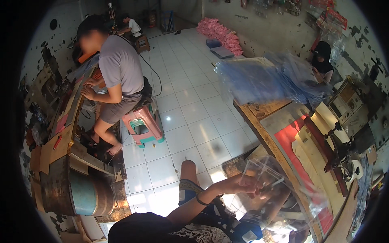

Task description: The person aligns the top edge of a large clear plastic bag on a work table, folds a small section of the plastic over, and presses the fold flat using their fingers.

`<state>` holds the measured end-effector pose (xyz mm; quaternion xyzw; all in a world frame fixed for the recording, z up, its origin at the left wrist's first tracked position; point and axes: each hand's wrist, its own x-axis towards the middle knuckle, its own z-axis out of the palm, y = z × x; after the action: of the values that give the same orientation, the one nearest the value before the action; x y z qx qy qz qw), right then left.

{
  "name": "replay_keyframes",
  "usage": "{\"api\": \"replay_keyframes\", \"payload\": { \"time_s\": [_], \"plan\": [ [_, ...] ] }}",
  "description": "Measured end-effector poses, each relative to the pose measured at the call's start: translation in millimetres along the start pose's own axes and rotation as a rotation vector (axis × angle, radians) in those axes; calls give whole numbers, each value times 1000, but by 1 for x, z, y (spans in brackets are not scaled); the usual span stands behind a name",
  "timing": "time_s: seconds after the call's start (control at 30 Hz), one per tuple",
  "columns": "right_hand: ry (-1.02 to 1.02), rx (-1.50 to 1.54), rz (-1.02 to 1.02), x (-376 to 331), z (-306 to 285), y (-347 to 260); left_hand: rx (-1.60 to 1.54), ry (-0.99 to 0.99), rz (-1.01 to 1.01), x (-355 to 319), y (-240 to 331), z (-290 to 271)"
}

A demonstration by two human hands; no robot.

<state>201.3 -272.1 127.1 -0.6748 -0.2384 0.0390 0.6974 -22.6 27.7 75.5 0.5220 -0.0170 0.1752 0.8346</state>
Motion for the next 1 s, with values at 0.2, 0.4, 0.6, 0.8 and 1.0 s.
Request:
{"api": "replay_keyframes", "payload": {
  "time_s": [0.2, 0.4, 0.6, 0.8, 1.0],
  "plan": [
    [-37, -7, 1, 6, -12, 11, 199, -126, 47, 4, 1, 7],
    [-79, -8, -14, 16, -16, 16, 116, 143, 51, 0, -8, 13],
    [-162, -15, -81, 21, -28, 26, 35, 206, 26, 1, -4, 24],
    [100, 175, -229, 18, -1, 3, 198, 174, -9, -4, -18, 25],
    [192, 114, -121, 14, 26, -26, 238, 129, -185, -1, -34, 23]
  ]
}}
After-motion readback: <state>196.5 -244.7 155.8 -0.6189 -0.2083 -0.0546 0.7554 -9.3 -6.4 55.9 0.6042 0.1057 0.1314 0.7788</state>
